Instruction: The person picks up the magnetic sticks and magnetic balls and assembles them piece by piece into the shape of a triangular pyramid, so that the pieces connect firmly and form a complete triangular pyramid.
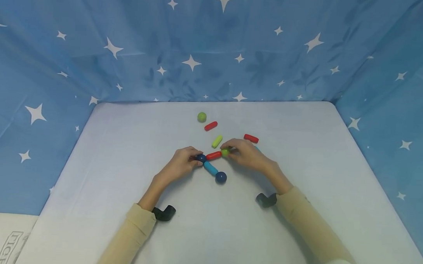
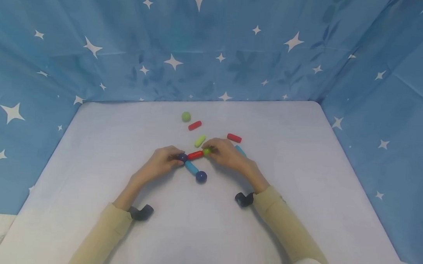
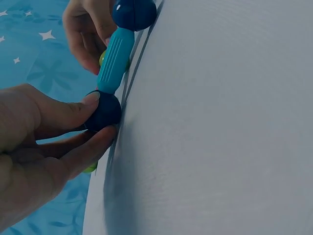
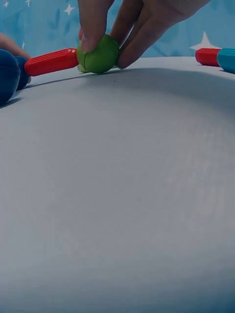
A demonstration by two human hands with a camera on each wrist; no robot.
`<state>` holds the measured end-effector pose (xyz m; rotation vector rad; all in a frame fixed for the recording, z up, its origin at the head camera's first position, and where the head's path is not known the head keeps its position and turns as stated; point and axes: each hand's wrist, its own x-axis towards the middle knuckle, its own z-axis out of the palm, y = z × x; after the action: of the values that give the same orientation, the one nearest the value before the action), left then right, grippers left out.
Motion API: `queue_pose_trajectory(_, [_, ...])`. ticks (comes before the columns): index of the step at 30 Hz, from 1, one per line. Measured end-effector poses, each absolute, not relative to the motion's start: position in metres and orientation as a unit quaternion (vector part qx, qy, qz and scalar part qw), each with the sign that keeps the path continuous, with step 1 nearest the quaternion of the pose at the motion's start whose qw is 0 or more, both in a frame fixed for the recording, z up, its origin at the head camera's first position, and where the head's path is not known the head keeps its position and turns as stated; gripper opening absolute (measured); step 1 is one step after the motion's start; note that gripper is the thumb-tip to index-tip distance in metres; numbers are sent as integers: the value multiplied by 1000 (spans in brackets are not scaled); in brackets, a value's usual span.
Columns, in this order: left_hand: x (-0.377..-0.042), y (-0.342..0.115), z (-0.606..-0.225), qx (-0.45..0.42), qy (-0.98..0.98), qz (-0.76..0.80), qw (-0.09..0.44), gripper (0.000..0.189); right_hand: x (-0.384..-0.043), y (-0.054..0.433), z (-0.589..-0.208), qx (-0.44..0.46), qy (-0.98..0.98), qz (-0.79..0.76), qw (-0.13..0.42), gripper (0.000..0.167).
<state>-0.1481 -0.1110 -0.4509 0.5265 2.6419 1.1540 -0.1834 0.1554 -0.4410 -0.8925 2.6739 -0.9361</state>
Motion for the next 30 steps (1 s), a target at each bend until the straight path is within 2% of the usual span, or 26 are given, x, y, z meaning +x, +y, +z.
queue_pose_trajectory(7, [-147,-110,-444,178,897,389,108,37,-184,165,-431,-270,900,-329,93,38])
queue_pose_trajectory(14, [-147,-109,-444,180,899,385,106,37,-187,185,-428,-207,910,-349,82,33])
queue_pose_trajectory(22, [-148,-108,-446,189,900,375,111,48,-191,212,-423,-173,928,-322,75,30])
queue_pose_trajectory(30, [-147,-109,-447,198,897,380,114,43,-194,226,-419,-139,939,-289,124,29])
